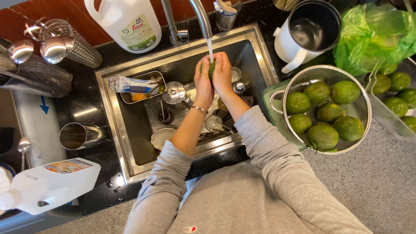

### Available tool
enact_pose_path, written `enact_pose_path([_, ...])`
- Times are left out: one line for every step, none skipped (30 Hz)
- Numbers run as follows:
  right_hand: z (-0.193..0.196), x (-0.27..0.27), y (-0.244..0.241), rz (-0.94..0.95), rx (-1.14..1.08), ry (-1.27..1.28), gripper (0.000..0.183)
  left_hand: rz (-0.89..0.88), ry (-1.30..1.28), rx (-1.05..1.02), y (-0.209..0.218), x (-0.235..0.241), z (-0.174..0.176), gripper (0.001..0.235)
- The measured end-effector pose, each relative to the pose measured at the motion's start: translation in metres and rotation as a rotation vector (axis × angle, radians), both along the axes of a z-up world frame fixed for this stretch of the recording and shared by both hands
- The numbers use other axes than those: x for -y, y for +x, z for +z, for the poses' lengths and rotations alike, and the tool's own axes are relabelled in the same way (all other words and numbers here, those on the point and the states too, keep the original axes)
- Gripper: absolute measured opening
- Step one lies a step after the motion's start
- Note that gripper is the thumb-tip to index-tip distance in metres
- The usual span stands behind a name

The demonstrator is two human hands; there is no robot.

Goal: The person washes limes under running water in a kitchen sink, placing them into a colander and then into a clear plastic container. The person then stores the container of limes in a refrigerator.

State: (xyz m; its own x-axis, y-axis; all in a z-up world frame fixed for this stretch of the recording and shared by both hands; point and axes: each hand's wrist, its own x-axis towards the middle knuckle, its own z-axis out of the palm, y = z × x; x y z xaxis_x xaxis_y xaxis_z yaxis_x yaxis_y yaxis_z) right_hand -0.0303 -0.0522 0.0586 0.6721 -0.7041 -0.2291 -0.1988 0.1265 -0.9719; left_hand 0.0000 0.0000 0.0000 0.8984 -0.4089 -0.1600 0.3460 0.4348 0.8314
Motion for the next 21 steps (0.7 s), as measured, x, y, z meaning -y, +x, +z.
enact_pose_path([-0.004,-0.009,-0.001,0.053,0.061,-0.092,0.029,0.031,0.005,0.014,0.004,-0.005,0.002,0.040])
enact_pose_path([-0.008,-0.016,-0.001,0.104,0.121,-0.184,0.027,0.062,0.009,0.027,0.010,-0.009,0.005,0.042])
enact_pose_path([-0.012,-0.016,-0.003,0.156,0.177,-0.278,0.026,0.094,0.012,0.035,0.013,-0.011,0.008,0.044])
enact_pose_path([-0.016,-0.012,-0.005,0.179,0.292,-0.478,0.025,0.077,-0.051,-0.028,0.018,-0.012,0.011,0.045])
enact_pose_path([-0.022,-0.008,-0.010,0.209,0.403,-0.672,0.025,0.061,-0.111,-0.095,0.021,-0.014,0.014,0.045])
enact_pose_path([-0.029,-0.005,-0.014,0.247,0.513,-0.865,0.026,0.045,-0.170,-0.163,0.020,-0.014,0.016,0.046])
enact_pose_path([-0.034,0.000,-0.008,0.178,0.488,-0.646,0.030,0.049,-0.044,0.020,0.016,-0.012,0.018,0.042])
enact_pose_path([-0.037,0.007,0.004,0.114,0.460,-0.426,0.034,0.051,0.081,0.204,0.011,-0.008,0.021,0.041])
enact_pose_path([-0.040,0.012,0.010,0.055,0.433,-0.206,0.039,0.050,0.202,0.393,0.009,-0.005,0.026,0.041])
enact_pose_path([-0.045,0.014,0.008,0.094,0.441,-0.150,0.039,0.027,0.248,0.454,0.007,-0.007,0.030,0.040])
enact_pose_path([-0.049,0.017,0.003,0.127,0.450,-0.098,0.040,0.000,0.289,0.519,0.008,-0.010,0.036,0.039])
enact_pose_path([-0.053,0.020,-0.001,0.160,0.459,-0.047,0.042,-0.026,0.329,0.585,0.010,-0.010,0.041,0.038])
enact_pose_path([-0.057,0.022,-0.006,0.137,0.380,0.127,0.039,-0.062,0.364,0.617,0.011,-0.009,0.046,0.033])
enact_pose_path([-0.059,0.026,-0.012,0.113,0.301,0.300,0.037,-0.098,0.399,0.650,0.014,-0.007,0.050,0.030])
enact_pose_path([-0.063,0.027,-0.019,0.083,0.220,0.475,0.036,-0.138,0.435,0.682,0.012,-0.006,0.052,0.029])
enact_pose_path([-0.065,0.023,-0.019,0.091,0.373,0.432,0.035,-0.116,0.506,0.764,0.009,-0.008,0.051,0.028])
enact_pose_path([-0.064,0.024,-0.013,0.088,0.530,0.373,0.036,-0.101,0.563,0.855,0.006,-0.002,0.051,0.027])
enact_pose_path([-0.061,0.027,-0.010,0.083,0.685,0.308,0.037,-0.085,0.617,0.947,0.003,0.003,0.050,0.027])
enact_pose_path([-0.058,0.030,-0.009,0.061,0.617,0.105,0.033,-0.071,0.555,0.940,0.001,0.005,0.047,0.028])
enact_pose_path([-0.052,0.030,-0.007,0.038,0.537,-0.094,0.031,-0.058,0.493,0.931,0.003,-0.001,0.043,0.030])
enact_pose_path([-0.047,0.028,-0.008,0.083,0.512,-0.168,0.027,-0.047,0.426,0.917,0.005,-0.008,0.039,0.032])
